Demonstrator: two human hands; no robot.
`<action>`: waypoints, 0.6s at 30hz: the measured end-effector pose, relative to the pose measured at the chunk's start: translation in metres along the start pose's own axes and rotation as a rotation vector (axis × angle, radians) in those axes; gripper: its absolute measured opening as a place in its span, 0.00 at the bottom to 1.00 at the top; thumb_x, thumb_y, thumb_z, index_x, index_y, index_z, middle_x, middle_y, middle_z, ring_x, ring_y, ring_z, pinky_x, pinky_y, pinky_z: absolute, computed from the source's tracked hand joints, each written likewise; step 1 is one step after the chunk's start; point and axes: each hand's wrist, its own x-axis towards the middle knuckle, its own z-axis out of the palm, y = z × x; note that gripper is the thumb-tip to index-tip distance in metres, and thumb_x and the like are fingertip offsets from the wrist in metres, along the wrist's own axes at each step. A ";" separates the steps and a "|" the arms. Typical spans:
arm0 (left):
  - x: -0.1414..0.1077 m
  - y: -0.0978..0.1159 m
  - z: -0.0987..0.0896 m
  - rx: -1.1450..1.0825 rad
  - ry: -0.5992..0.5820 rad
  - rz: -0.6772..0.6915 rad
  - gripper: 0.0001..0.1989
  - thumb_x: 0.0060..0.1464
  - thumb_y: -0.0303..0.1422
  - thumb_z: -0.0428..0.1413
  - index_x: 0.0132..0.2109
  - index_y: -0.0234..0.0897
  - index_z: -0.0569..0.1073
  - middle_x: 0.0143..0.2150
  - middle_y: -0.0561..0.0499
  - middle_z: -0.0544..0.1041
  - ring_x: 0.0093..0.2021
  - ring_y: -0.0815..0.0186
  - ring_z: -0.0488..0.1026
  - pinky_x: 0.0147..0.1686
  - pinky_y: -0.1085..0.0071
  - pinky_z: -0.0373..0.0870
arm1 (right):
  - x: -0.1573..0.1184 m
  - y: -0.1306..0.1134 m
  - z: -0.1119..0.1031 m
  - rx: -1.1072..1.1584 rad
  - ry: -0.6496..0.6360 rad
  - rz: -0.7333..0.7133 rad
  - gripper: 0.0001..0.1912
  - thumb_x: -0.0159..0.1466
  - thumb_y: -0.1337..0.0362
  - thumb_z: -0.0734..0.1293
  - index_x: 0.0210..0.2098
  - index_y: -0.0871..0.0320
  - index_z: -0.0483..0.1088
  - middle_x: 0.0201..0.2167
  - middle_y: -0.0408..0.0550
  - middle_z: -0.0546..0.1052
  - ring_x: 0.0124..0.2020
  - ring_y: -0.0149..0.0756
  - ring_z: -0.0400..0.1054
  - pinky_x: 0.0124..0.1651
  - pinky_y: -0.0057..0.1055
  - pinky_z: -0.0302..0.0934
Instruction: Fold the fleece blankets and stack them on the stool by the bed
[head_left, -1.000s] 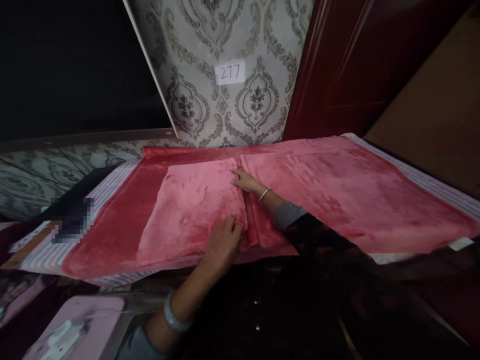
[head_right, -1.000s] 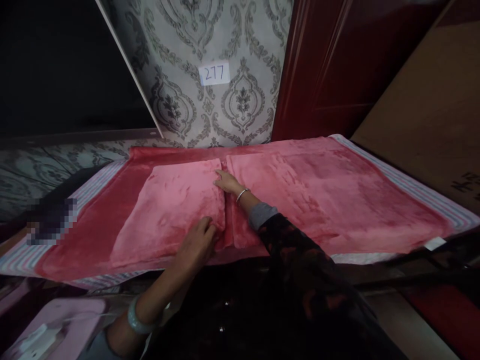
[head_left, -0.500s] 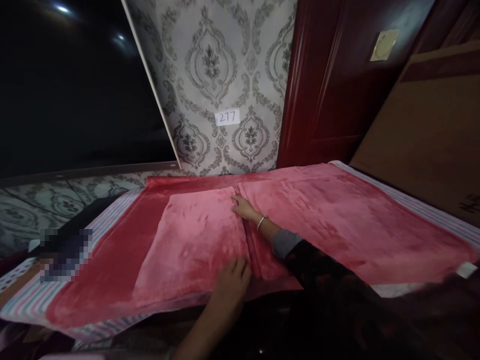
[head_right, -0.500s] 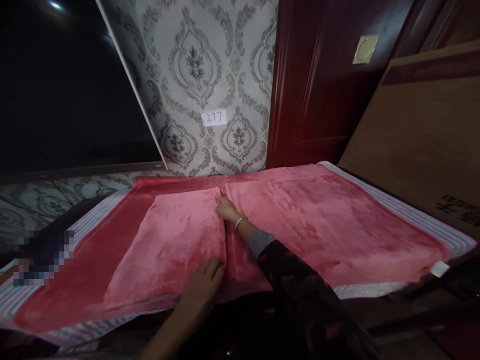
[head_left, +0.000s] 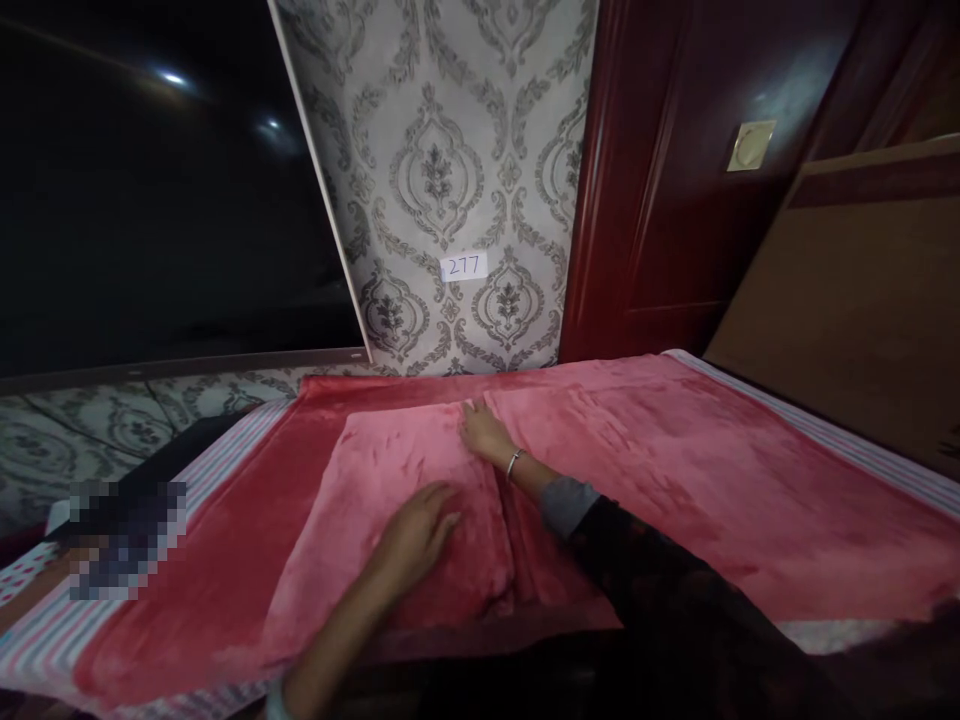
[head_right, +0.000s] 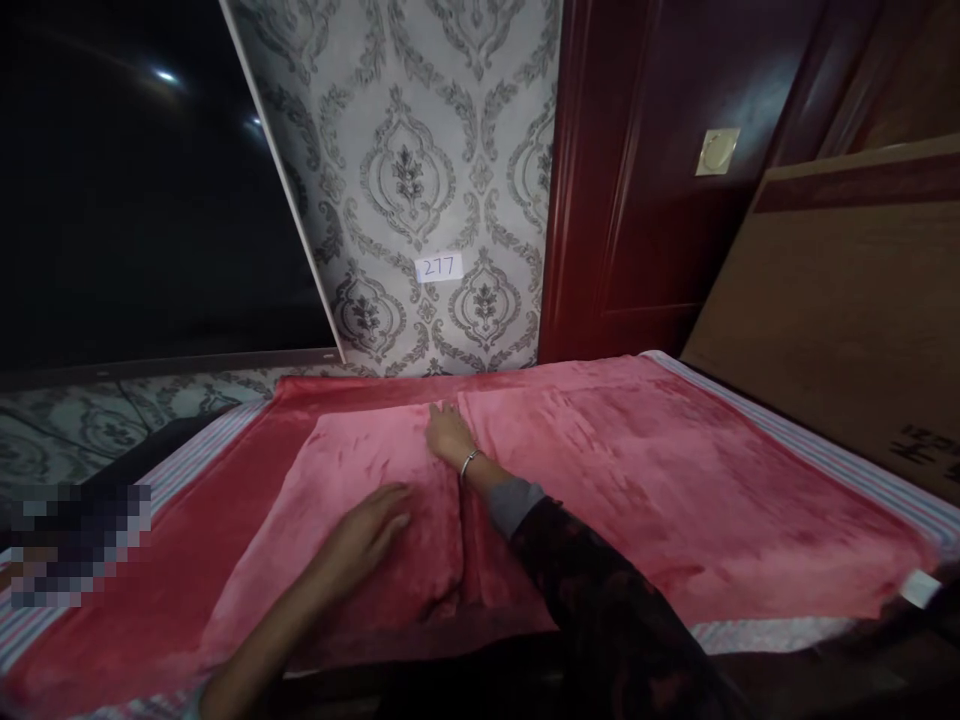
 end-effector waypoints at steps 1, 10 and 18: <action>0.010 -0.018 -0.005 0.054 -0.028 -0.028 0.22 0.63 0.39 0.46 0.59 0.38 0.71 0.61 0.43 0.73 0.63 0.57 0.67 0.64 0.56 0.63 | 0.002 -0.006 0.001 -0.012 0.006 -0.020 0.30 0.67 0.63 0.59 0.68 0.61 0.57 0.68 0.59 0.59 0.68 0.48 0.54 0.66 0.42 0.52; 0.093 -0.122 -0.062 0.459 -0.209 -0.421 0.32 0.64 0.44 0.45 0.69 0.31 0.59 0.72 0.35 0.56 0.73 0.52 0.48 0.69 0.51 0.46 | 0.028 -0.027 0.027 -0.085 -0.040 -0.103 0.32 0.72 0.56 0.55 0.71 0.62 0.49 0.73 0.57 0.46 0.74 0.45 0.33 0.71 0.53 0.33; 0.082 -0.169 -0.031 0.472 -0.156 -0.575 0.33 0.66 0.46 0.38 0.72 0.34 0.51 0.75 0.41 0.45 0.75 0.55 0.40 0.67 0.48 0.49 | 0.027 0.002 0.050 -0.144 -0.070 -0.090 0.31 0.72 0.50 0.56 0.68 0.64 0.57 0.69 0.63 0.57 0.71 0.47 0.46 0.69 0.53 0.38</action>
